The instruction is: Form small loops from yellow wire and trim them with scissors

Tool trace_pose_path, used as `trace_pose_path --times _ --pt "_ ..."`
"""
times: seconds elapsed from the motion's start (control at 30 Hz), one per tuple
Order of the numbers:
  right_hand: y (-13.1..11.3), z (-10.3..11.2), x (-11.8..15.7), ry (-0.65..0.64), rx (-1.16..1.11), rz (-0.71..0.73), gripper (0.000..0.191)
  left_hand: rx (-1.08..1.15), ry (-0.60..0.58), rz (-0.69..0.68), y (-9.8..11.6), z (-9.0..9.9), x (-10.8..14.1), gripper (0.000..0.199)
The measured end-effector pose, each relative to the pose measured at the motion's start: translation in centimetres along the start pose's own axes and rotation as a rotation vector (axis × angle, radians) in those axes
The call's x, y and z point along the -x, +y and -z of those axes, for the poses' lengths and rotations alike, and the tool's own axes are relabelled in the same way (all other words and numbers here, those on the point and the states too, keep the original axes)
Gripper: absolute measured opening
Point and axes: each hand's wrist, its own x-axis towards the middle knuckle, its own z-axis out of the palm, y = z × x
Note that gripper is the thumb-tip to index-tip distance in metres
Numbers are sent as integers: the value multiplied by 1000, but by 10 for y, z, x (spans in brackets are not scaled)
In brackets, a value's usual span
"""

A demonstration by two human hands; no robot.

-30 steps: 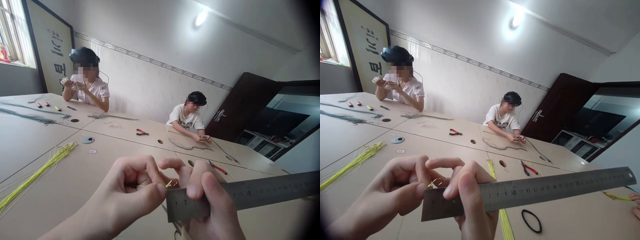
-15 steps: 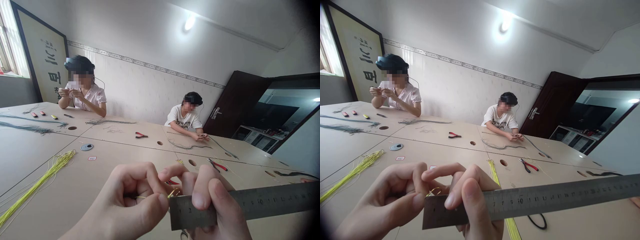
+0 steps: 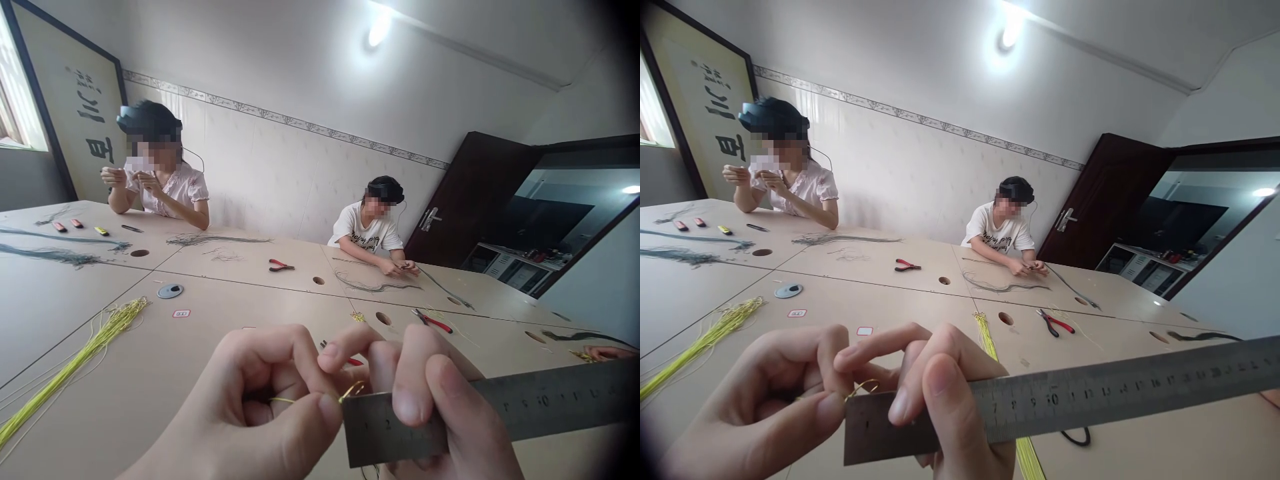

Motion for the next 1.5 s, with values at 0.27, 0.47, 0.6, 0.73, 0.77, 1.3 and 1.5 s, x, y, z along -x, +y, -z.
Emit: trace_pose_path --times 0.27,0.47,0.6,0.73,0.77,1.3,1.5 --pt "1 -2 1 71 -17 13 25 29 -45 -11 -1 2 -2 34" --pt "4 -1 -2 133 -115 -56 24 60 -134 -47 -5 6 -3 29" --pt "5 -2 -2 170 -82 -29 24 65 -122 -56 -6 6 -3 30" --pt "3 0 0 153 -50 -5 25 53 -100 -69 -6 6 -3 30" --pt "3 0 0 139 -47 -5 26 51 -101 -68 -6 6 -3 30" --pt "2 1 2 159 -40 -31 25 81 -148 -54 -7 7 -4 28" --pt "0 -2 4 149 -45 -52 25 68 -111 -71 -5 5 -4 30"
